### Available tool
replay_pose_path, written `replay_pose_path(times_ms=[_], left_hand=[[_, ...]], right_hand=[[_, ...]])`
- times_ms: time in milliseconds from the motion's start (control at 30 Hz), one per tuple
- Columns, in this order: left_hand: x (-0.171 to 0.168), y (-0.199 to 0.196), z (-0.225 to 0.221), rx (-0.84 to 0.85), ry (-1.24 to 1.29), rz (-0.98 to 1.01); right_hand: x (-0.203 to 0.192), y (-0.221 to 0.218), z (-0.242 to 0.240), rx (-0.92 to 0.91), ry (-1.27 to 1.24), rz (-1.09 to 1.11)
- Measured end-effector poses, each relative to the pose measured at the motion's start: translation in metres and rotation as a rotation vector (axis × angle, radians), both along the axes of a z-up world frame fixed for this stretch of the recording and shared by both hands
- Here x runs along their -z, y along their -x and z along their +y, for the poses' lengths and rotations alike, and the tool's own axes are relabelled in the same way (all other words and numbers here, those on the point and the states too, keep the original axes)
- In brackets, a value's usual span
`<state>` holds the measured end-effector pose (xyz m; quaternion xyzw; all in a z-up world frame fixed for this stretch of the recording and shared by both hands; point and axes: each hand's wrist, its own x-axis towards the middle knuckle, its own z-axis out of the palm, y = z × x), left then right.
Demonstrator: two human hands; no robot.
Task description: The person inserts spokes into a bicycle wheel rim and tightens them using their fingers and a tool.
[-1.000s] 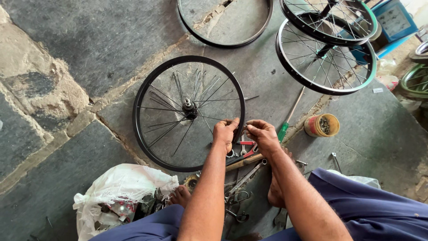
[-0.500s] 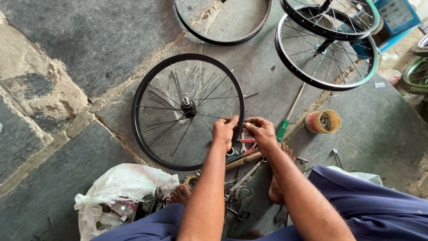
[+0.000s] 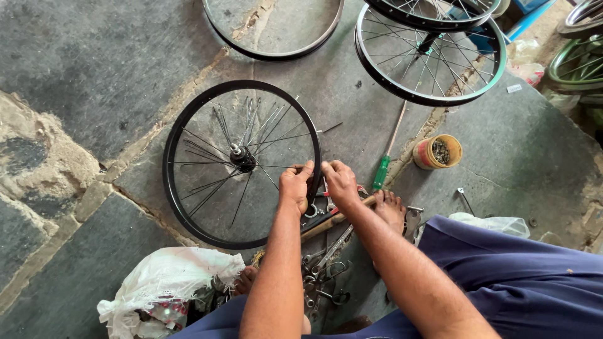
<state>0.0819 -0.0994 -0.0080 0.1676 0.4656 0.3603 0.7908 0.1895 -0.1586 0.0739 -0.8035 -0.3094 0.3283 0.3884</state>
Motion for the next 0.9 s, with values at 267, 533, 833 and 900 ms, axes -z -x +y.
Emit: replay_pose_path(times_ms=[267,533,833,900], left_hand=[[-0.007,0.0,0.0,0.019,-0.008,0.054],[-0.003,-0.001,0.001,-0.001,-0.009,0.013],[-0.018,0.0,0.002,-0.003,0.009,-0.029],[-0.015,0.0,0.0,0.002,0.005,-0.013]], right_hand=[[-0.002,-0.001,0.003,0.076,-0.002,0.129],[0.011,-0.003,0.002,0.072,-0.085,0.191],[0.016,-0.007,0.002,0.049,-0.115,0.233],[0.02,-0.012,0.004,0.037,-0.028,0.291]])
